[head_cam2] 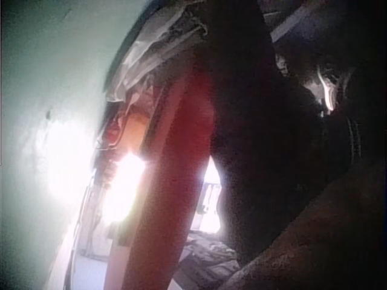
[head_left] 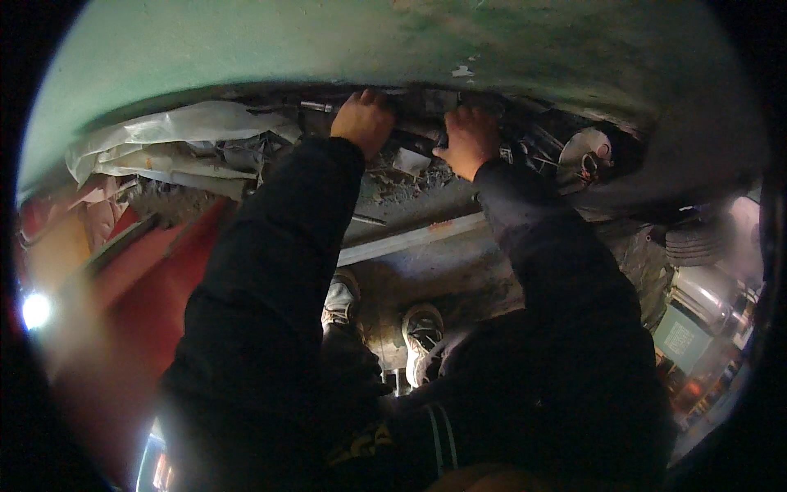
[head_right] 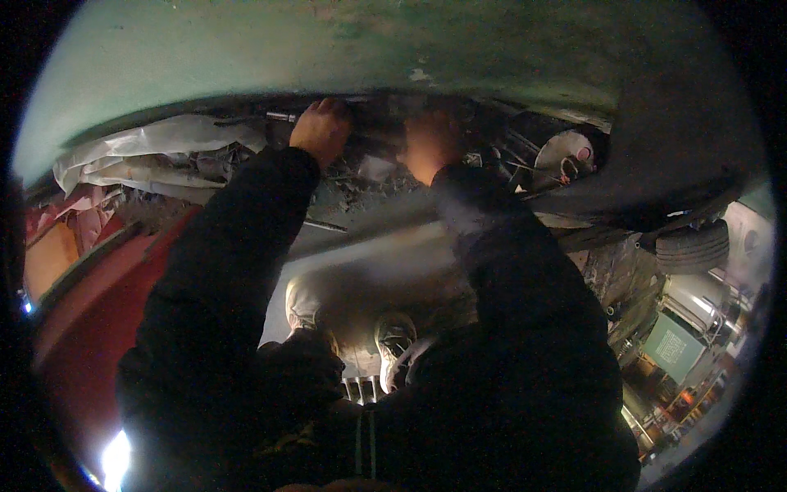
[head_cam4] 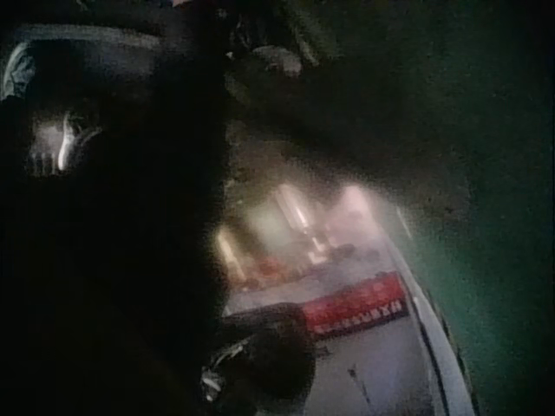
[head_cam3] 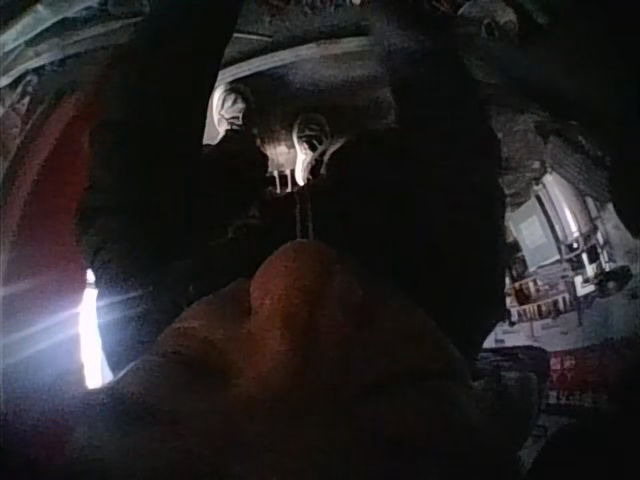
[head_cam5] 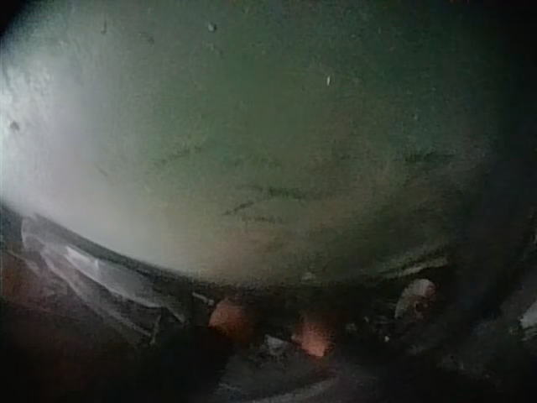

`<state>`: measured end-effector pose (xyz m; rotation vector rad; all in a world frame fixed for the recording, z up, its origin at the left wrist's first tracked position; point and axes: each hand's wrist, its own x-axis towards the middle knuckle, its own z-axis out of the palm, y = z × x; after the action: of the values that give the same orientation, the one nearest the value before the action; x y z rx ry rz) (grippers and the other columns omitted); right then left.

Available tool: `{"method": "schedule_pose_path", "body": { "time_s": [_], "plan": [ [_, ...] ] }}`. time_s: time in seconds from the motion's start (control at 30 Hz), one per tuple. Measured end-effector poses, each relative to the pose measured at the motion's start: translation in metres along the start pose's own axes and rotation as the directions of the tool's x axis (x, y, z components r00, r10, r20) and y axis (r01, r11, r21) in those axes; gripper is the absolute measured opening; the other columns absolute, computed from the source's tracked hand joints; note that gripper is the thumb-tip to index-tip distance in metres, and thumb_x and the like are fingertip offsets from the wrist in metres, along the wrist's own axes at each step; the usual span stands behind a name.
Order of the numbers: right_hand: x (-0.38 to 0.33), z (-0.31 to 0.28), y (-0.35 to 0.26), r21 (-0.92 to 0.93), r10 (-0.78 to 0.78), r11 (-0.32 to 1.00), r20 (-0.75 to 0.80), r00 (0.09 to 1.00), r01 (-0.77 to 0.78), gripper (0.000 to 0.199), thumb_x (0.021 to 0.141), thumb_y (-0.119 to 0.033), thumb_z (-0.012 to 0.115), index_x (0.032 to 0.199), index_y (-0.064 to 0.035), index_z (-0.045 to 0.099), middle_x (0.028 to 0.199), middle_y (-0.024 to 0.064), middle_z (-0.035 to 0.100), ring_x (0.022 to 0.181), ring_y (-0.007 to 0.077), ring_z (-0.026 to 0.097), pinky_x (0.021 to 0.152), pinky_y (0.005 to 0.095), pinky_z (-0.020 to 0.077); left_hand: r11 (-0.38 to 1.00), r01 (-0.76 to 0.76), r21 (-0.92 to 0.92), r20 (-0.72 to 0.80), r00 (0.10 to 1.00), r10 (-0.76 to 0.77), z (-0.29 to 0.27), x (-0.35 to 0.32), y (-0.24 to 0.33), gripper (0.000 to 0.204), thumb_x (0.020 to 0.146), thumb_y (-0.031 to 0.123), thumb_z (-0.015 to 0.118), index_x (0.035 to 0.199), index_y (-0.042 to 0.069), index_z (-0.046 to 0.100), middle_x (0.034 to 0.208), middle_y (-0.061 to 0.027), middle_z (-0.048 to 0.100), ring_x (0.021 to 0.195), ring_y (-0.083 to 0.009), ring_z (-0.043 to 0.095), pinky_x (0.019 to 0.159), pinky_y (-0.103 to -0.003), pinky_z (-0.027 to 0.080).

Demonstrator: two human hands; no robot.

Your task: The person unpacks a new car part from a plastic bag and cardboard box, then uses a hammer to tap a metal sleeve onto a shaft. They also handle a rubber boot and a small metal ring, and briefly work under a vehicle with a screwdriver.

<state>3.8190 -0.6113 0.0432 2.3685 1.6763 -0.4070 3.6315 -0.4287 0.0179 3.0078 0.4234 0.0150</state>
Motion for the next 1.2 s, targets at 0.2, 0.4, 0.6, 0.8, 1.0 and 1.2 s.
{"method": "schedule_pose_path", "body": {
  "time_s": [0.2, 0.4, 0.6, 0.8, 1.0, 1.2],
  "plan": [
    [-0.003, 0.004, -0.004, 0.036, 0.05, 0.998, -0.183, 0.982, -0.044, 0.068, 0.082, -0.046, 0.091, 0.133, -0.0068, 0.068, 0.137, 0.0179, 0.065, 0.138, 0.0409, 0.054, 0.11, 0.058, 0.0482, 1.0, 0.015, -0.003, -0.023, 1.0, -0.015, 0.002, -0.003, 0.002, 0.017, 0.093, 0.02, 0.067, 0.094, 0.011, 0.081, 0.116, -0.0128, 0.073, 0.121, -0.0335, 0.066, 0.101, -0.047, 0.055],
    [0.001, -0.001, -0.011, -0.114, -0.013, 0.993, -0.112, 0.994, 0.001, 0.07, 0.08, -0.048, 0.093, 0.128, -0.0042, 0.066, 0.13, 0.0181, 0.064, 0.13, 0.0425, 0.058, 0.108, 0.0569, 0.0484, 0.998, 0.014, -0.063, -0.031, 0.999, -0.016, 0.001, 0.002, 0.0, 0.019, 0.093, 0.021, 0.067, 0.095, 0.009, 0.082, 0.117, -0.0138, 0.074, 0.12, -0.0341, 0.066, 0.102, -0.048, 0.054],
    [-0.007, 0.002, -0.006, 0.035, -0.025, 0.999, -0.215, 0.976, 0.033, 0.074, 0.081, -0.044, 0.093, 0.138, -0.0067, 0.065, 0.137, 0.0181, 0.064, 0.135, 0.0434, 0.055, 0.113, 0.0576, 0.0464, 1.0, -0.001, -0.021, 0.002, 1.0, 0.001, 0.002, -0.004, 0.0, 0.019, 0.091, 0.021, 0.067, 0.095, 0.008, 0.081, 0.115, -0.0141, 0.073, 0.116, -0.0342, 0.068, 0.101, -0.048, 0.056],
    [-0.02, 0.007, -0.007, 0.062, 0.023, 0.998, -0.185, 0.982, -0.012, 0.073, 0.082, -0.039, 0.091, 0.145, -0.0102, 0.066, 0.15, 0.0129, 0.06, 0.145, 0.041, 0.048, 0.124, 0.062, 0.036, 0.998, 0.03, -0.06, 0.052, 0.998, -0.026, 0.008, 0.0, -0.001, 0.021, 0.094, 0.021, 0.066, 0.102, 0.009, 0.081, 0.122, -0.0151, 0.072, 0.12, -0.0345, 0.067, 0.101, -0.05, 0.056],
    [-0.034, 0.0, -0.009, 0.101, 0.038, 0.995, -0.115, 0.993, -0.026, 0.073, 0.082, -0.038, 0.089, 0.147, -0.0138, 0.066, 0.152, 0.011, 0.057, 0.145, 0.04, 0.046, 0.122, 0.061, 0.0352, 0.993, -0.021, -0.114, -0.076, 0.997, 0.013, 0.003, -0.001, -0.001, 0.022, 0.094, 0.019, 0.065, 0.103, 0.008, 0.081, 0.121, -0.0146, 0.072, 0.12, -0.0361, 0.067, 0.102, -0.05, 0.057],
    [-0.034, -0.003, -0.015, 0.105, 0.048, 0.994, -0.217, 0.975, -0.026, 0.067, 0.082, -0.038, 0.088, 0.143, -0.0157, 0.07, 0.145, 0.0125, 0.06, 0.142, 0.0393, 0.048, 0.12, 0.0585, 0.0378, 1.0, 0.011, -0.004, 0.205, 0.979, -0.01, -0.002, 0.002, 0.0, 0.021, 0.09, 0.023, 0.072, 0.103, 0.008, 0.082, 0.136, -0.018, 0.068, 0.131, -0.0401, 0.063, 0.106, -0.052, 0.056]
  ]
}}
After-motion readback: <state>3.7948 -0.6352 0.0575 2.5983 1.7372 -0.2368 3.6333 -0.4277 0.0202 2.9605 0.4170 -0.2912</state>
